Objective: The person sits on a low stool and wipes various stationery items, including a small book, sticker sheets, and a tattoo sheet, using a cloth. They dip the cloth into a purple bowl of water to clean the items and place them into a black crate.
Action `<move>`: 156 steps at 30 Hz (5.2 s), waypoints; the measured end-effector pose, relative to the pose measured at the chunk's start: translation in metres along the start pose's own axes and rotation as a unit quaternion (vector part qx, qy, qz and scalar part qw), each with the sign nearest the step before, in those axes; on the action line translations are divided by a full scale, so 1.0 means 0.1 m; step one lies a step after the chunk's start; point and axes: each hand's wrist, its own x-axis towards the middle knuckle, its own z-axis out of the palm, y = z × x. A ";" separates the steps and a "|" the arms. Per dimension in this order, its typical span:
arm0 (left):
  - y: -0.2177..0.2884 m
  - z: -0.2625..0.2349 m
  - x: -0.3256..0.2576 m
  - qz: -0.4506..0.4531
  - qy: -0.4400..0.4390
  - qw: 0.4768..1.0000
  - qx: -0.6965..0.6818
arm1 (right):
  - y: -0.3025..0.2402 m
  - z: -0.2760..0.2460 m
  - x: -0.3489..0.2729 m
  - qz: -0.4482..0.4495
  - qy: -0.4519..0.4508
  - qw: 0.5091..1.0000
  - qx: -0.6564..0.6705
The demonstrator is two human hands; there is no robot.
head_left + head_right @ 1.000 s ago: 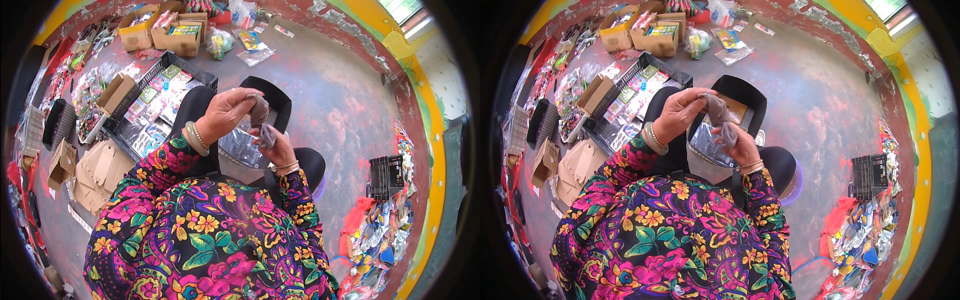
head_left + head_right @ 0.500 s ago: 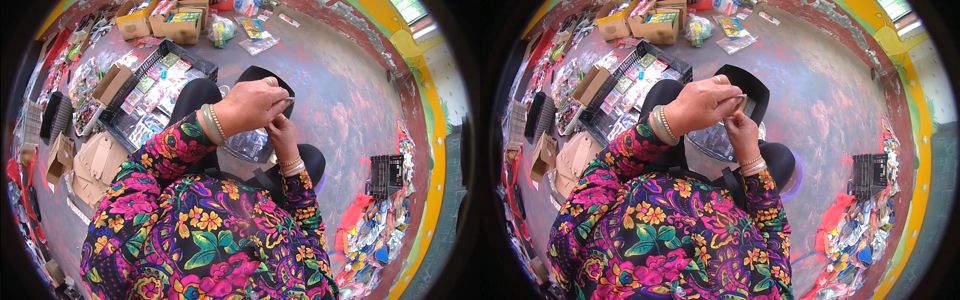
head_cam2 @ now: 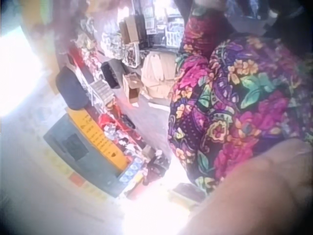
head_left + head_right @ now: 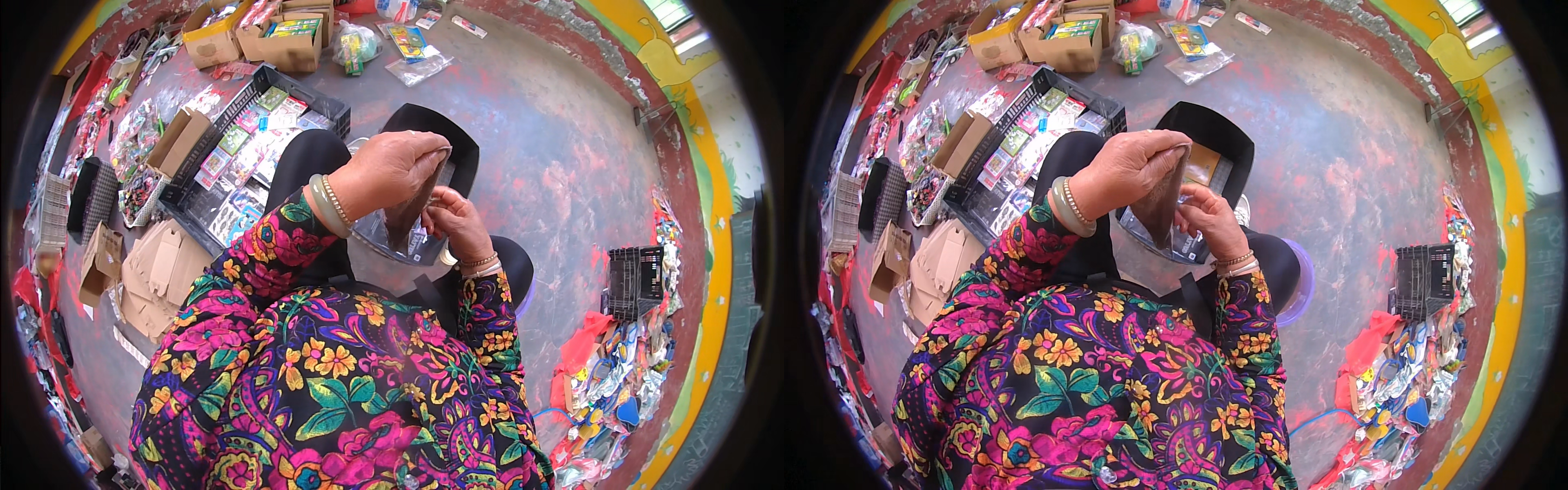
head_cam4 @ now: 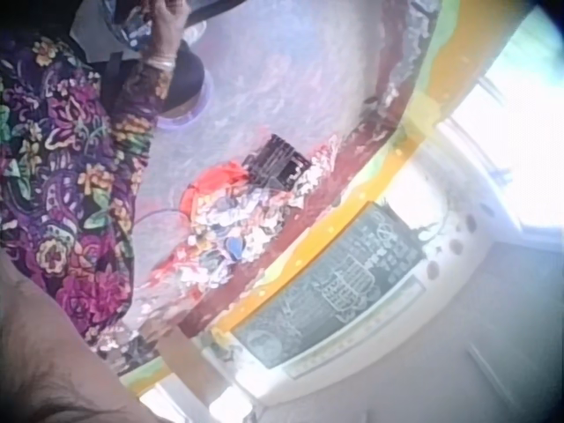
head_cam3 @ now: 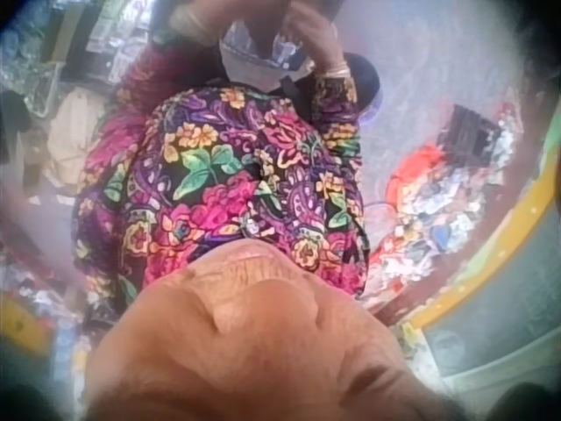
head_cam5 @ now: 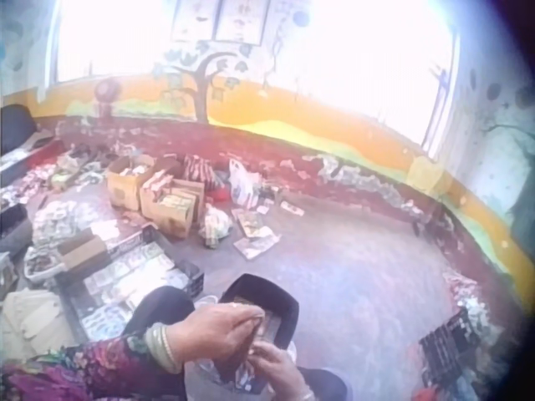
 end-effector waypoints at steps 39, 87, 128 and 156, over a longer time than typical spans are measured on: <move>0.04 0.34 -0.40 0.234 -0.137 0.962 -0.044 | -0.32 0.12 -0.09 -0.272 0.168 0.923 -0.213; -4.31 0.03 -1.80 -0.547 0.468 0.582 -0.378 | -0.45 0.09 0.11 -0.165 0.229 0.922 -0.265; -0.62 0.49 0.27 -0.354 -0.031 0.689 -0.632 | 0.23 -0.85 0.12 -0.071 0.287 0.915 0.273; -0.48 0.78 0.28 -0.261 -0.054 0.697 -0.666 | -0.04 -0.45 0.04 -0.201 0.016 0.936 -0.288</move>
